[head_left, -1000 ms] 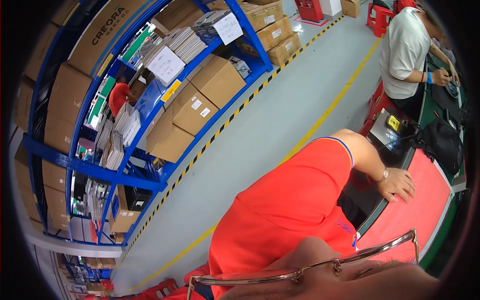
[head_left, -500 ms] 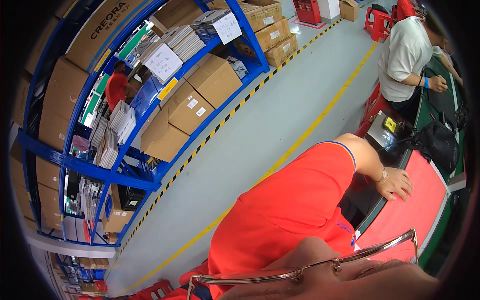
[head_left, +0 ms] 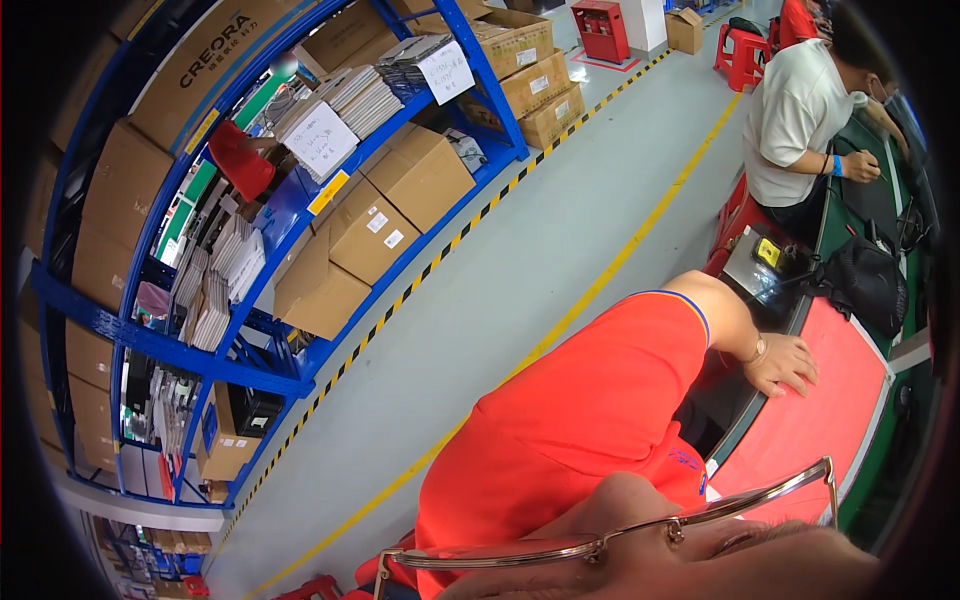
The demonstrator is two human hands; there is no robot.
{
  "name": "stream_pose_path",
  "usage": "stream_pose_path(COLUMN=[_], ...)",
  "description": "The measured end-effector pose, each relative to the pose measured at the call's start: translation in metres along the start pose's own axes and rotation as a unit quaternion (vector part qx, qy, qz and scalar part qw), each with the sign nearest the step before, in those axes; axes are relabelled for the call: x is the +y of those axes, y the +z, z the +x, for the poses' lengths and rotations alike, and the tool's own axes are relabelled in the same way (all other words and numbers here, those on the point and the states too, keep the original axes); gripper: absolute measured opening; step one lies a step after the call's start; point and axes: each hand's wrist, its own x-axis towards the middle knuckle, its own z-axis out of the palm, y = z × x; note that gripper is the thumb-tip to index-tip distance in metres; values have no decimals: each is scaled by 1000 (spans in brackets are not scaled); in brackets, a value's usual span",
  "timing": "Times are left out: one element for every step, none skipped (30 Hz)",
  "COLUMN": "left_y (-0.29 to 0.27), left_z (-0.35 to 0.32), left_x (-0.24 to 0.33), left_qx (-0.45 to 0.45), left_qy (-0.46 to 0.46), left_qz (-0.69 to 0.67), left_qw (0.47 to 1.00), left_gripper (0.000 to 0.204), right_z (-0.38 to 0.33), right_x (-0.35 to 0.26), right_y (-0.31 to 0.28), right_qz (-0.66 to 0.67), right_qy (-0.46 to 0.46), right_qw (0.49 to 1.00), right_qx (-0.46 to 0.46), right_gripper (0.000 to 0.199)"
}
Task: Assembling and inspecting headphone components on an electronics production line.
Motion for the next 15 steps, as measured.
stream_pose_path(left_y=[-1, -1, -1, -1, 0, 0, -1, -1, -1, -2, -2, -3, -4, -4, -5], left_z=[0, 0, 0, -1, -1, -1, -1, -1, 0, 1, 2, 1, 1, 1, 1], left_x=[0, 0, 0, 0, -1, -1, -1, -1, -1, 0, 1, 0, 0, 0, 0], left_qx=[2, 4, 3, 0, -3, -3, -5, -6, -5, -7, -8, -9, -10, -12, -12], left_qy=[-1, -1, 2, -1, -4, -2, -2, -2, 1, 1, 1, 3, 0, -4, 0], left_qz=[-1, -2, -2, -5, -8, -8, -11, -13, -14, -15, -16, -17, -23, -29, -32], left_qw=[1000, 1000, 1000, 1000, 1000, 1000, 1000, 1000, 1000, 1000, 1000, 1000, 1000, 999, 999], left_gripper=[40, 40, 40, 42, 45, 45, 45, 45, 45, 44, 44, 44, 44, 44, 44], right_z=[0, 0, 0, 0, 0, 0, -1, -2, -2, -2, 0, -1, -2, -1, -1], right_x=[-1, -2, -2, -1, 3, 5, 7, 7, 7, 11, 16, 15, 3, 9, 2], right_y=[-2, -5, -6, -5, -1, 1, 2, 2, 1, 2, 3, 2, 0, 7, 15], right_qz=[1, 238, 462, 462, 227, -25, -26, -2, 22, 21, 0, -19, 0, 0, 137], right_qy=[1, 13, 24, 23, -15, -51, -50, -32, -14, -14, -1, 12, -9, -8, -140], right_qw=[1000, 970, 882, 882, 972, 998, 998, 999, 999, 999, 999, 998, 995, 995, 979], right_qx=[2, -46, -90, -88, -53, -14, -12, -29, -45, -42, -54, -65, -101, -98, -53], right_gripper=[37, 36, 36, 36, 35, 35, 35, 35, 35, 35, 35, 34, 34, 34, 34])
